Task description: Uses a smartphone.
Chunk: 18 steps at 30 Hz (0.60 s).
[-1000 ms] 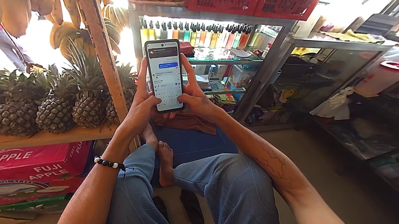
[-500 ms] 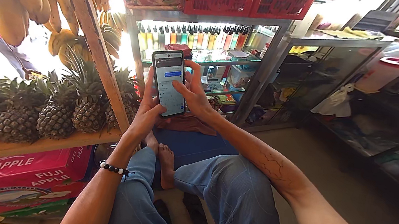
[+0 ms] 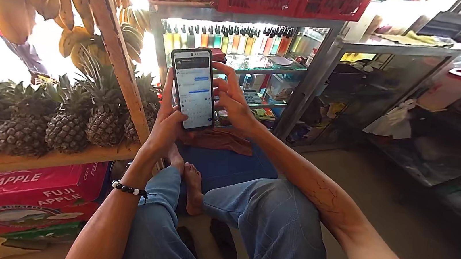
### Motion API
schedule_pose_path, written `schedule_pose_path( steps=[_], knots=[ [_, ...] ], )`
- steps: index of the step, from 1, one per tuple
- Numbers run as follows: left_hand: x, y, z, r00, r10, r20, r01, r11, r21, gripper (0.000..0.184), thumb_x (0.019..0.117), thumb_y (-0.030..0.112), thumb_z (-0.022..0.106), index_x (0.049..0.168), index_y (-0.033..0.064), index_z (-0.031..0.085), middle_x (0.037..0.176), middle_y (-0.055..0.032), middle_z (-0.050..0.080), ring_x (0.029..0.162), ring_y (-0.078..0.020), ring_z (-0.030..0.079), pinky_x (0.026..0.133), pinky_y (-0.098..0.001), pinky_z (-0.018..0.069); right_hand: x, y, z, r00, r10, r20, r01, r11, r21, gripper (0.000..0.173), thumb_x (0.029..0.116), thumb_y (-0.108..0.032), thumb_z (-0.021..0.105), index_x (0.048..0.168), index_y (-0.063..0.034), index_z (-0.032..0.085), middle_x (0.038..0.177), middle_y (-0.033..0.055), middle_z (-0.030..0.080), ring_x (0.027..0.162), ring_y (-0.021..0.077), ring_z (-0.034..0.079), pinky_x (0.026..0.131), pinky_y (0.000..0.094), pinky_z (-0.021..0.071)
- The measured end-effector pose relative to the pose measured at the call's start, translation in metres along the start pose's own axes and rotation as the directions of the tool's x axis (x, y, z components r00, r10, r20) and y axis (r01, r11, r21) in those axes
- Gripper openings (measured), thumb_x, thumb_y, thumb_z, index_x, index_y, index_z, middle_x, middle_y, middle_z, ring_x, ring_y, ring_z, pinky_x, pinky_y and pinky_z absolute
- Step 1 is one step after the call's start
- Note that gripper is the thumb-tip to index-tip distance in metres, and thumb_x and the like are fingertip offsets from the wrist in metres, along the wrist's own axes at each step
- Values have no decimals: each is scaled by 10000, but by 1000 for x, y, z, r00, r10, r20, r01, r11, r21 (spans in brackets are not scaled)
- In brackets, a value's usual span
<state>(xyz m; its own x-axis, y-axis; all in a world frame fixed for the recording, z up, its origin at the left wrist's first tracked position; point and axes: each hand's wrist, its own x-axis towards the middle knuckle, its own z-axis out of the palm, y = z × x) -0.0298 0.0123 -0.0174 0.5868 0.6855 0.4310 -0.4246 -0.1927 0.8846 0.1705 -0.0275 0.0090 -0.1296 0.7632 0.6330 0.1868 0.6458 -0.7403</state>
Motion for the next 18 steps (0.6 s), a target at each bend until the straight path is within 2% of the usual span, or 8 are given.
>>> schedule_pose_path(
  steps=[2,4,6,8,10,12,15,18],
  knots=[
    [2,4,0,1000,-9,-11,8,999,-53,927,951,-89,329,1598,437,-77,1360,-137,599,986,-268,726,690,-418,640,-1,-3,-1,993,32,114,-43,995,95,754,909,70,377,1603,-74,117,1372,162,543,1134,228,652,885,391,595],
    [2,4,-1,1000,1,0,-2,998,-59,928,952,-84,331,1601,436,-79,1343,-145,616,989,-275,730,697,-425,642,-3,-4,3,992,56,113,-71,989,130,762,940,80,402,1611,-97,87,1390,179,552,1146,243,663,923,409,593],
    [2,1,-3,999,34,38,-34,999,-2,929,936,-72,357,1616,404,-62,1361,-146,598,1021,-268,718,734,-428,639,-3,-4,6,998,69,-11,-68,995,68,650,1005,12,448,1587,-82,175,1281,168,627,1071,221,694,899,388,602],
    [2,-1,-5,994,43,100,-50,997,66,915,933,-60,381,1629,371,-28,1420,-150,555,1108,-276,685,822,-442,626,-1,-5,7,985,53,-164,-56,998,-12,544,1012,-21,479,1515,-40,274,1128,129,666,960,177,707,838,349,609],
    [0,-3,-1,994,30,105,-45,990,135,881,944,-50,383,1634,367,29,1353,-136,610,1034,-245,706,754,-395,628,1,-8,6,954,41,-298,-76,991,-108,415,1002,-30,526,1390,-18,381,973,81,686,821,122,700,748,299,601],
    [-1,-3,3,991,18,131,-40,984,172,860,957,-54,377,1635,357,44,1314,-112,639,974,-206,716,719,-345,624,2,-6,5,920,7,-392,-88,978,-188,235,1051,-135,506,1255,-21,488,818,39,657,704,90,653,669,282,563],
    [-1,-4,4,989,8,145,-33,985,172,853,967,-59,372,1639,351,45,1316,-110,641,932,-198,718,692,-323,618,2,-7,0,909,-42,-414,-57,973,-225,286,1109,-270,352,1086,-58,543,760,20,586,682,102,623,640,298,547],
    [1,-5,3,992,1,129,-19,990,138,864,965,-54,364,1635,371,20,1326,-128,631,964,-214,719,716,-351,624,-1,-13,1,929,-61,-365,-42,962,-270,257,1084,-255,452,1176,-31,536,774,24,649,699,98,661,663,302,570]
  ],
)
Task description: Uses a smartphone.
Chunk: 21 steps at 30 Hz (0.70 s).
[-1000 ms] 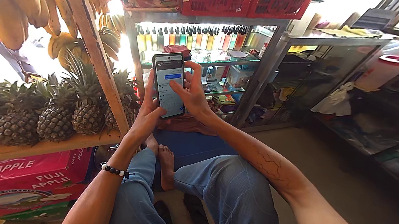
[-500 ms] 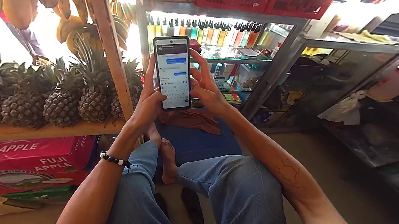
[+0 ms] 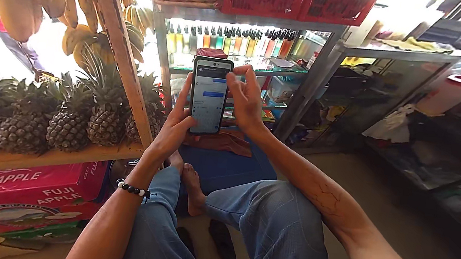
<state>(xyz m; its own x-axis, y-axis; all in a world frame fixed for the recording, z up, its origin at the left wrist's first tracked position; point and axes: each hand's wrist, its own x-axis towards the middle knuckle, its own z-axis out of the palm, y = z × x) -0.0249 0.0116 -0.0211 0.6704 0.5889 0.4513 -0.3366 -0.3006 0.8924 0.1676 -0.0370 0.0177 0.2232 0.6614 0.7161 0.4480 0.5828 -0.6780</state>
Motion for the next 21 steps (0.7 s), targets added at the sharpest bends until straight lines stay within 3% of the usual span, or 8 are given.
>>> schedule_pose_path(
  steps=[5,7,10,13,15,18,21],
  knots=[
    [1,0,2,1000,18,-14,-19,999,-51,899,934,-68,368,1631,358,-9,1393,-133,578,1066,-240,699,798,-405,628,-7,-8,5,998,40,49,-32,989,-147,551,938,-294,724,1344,-25,467,978,83,712,825,170,711,727,356,599],
    [-1,0,2,1000,13,-28,-14,999,-42,915,924,-73,368,1630,370,-10,1416,-131,562,1065,-240,699,796,-410,628,-8,-8,8,998,32,48,-22,980,-200,650,894,-337,770,1373,-37,449,1004,79,707,845,175,705,730,364,593],
    [-15,3,6,998,-18,-53,18,1000,-6,926,920,-92,342,1619,438,44,1412,-75,575,987,-175,703,740,-343,610,-9,-9,11,999,43,30,-35,973,-230,726,863,-387,799,1394,-47,440,1013,77,697,844,181,694,730,387,580],
    [-6,-1,4,999,25,-21,-25,999,-27,919,925,-81,357,1628,385,-9,1431,-116,549,1057,-222,696,777,-387,626,-8,-7,12,999,50,18,-45,974,-224,716,858,-361,804,1387,-51,436,1005,72,693,834,184,692,724,394,582],
    [-1,-1,4,999,20,-34,-22,999,-47,915,932,-71,368,1627,382,-16,1396,-138,574,1023,-252,708,708,-396,634,-6,-6,11,998,43,37,-35,982,-185,624,886,-251,764,1373,-37,438,1011,85,703,826,180,703,715,372,593],
    [0,0,0,999,4,-43,-8,996,-94,915,932,-72,361,1624,396,-12,1380,-158,585,1014,-286,714,698,-436,638,-3,-6,2,990,49,135,-38,996,-79,460,958,-25,507,1409,-10,421,1068,118,697,884,180,707,755,362,597],
    [-1,3,-1,999,-10,-49,2,988,-152,895,952,-58,333,1613,419,-36,1376,-155,590,1018,-294,717,711,-456,639,0,-1,-7,959,20,283,-44,996,80,556,918,23,372,1472,-14,355,1158,130,637,1010,184,676,820,362,590]
  ],
)
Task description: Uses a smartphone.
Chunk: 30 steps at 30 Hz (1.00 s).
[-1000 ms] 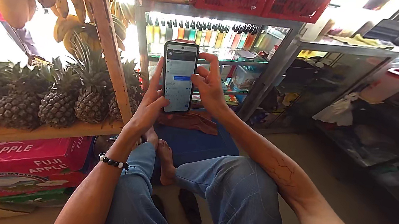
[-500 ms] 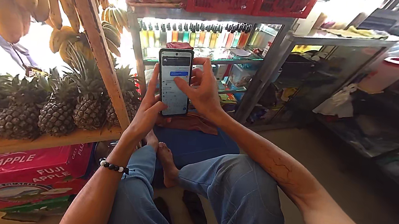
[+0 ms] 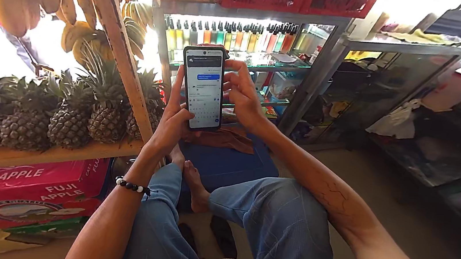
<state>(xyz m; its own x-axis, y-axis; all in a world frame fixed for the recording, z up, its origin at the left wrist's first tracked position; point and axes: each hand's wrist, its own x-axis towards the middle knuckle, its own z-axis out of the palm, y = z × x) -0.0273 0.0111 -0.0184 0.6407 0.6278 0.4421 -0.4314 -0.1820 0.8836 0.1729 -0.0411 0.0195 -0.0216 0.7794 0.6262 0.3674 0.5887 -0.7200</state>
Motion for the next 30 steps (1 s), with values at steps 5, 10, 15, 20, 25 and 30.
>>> schedule_pose_path(
  steps=[5,10,15,20,25,30],
  knots=[
    [0,5,4,999,34,-16,-36,994,-107,919,957,-72,322,1604,428,-97,1444,-162,528,1152,-314,668,884,-517,604,-9,4,0,933,6,359,-162,899,406,932,895,131,441,1617,-197,-48,1478,193,484,1194,349,643,847,513,627],
    [-3,7,5,999,43,-6,-43,991,-125,892,977,-80,309,1600,441,-61,1417,-157,551,1114,-300,688,839,-479,622,-13,5,8,922,-5,387,-202,847,491,1044,891,175,449,1599,-304,-150,1359,211,561,1052,405,698,637,516,650],
    [-3,9,6,996,89,8,-88,990,-106,924,958,-121,325,1612,385,-87,1459,-141,513,1154,-278,670,904,-469,606,-12,5,10,935,-29,353,-144,880,453,1030,908,155,470,1602,-271,-163,1349,192,574,1060,340,706,702,461,657],
    [-1,7,5,992,122,12,-121,990,-73,927,947,-122,338,1617,349,-97,1445,-153,524,1139,-273,678,899,-458,609,-11,6,9,937,-46,346,-127,877,463,1037,897,182,470,1600,-248,-160,1357,196,568,1068,347,706,720,483,658],
    [-2,5,3,991,130,18,-129,990,-62,916,961,-112,348,1615,345,-102,1410,-149,558,1117,-271,692,883,-457,620,-11,5,8,940,-37,340,-128,883,451,1026,906,175,484,1599,-233,-153,1344,202,575,1068,356,705,713,488,658],
    [0,4,1,988,146,42,-145,989,-32,936,958,-111,372,1611,332,-131,1448,-139,517,1129,-265,684,879,-456,624,-11,10,8,933,-84,349,-88,890,448,1044,898,156,512,1583,-178,-201,1389,197,542,1148,326,675,833,472,642]
  ],
)
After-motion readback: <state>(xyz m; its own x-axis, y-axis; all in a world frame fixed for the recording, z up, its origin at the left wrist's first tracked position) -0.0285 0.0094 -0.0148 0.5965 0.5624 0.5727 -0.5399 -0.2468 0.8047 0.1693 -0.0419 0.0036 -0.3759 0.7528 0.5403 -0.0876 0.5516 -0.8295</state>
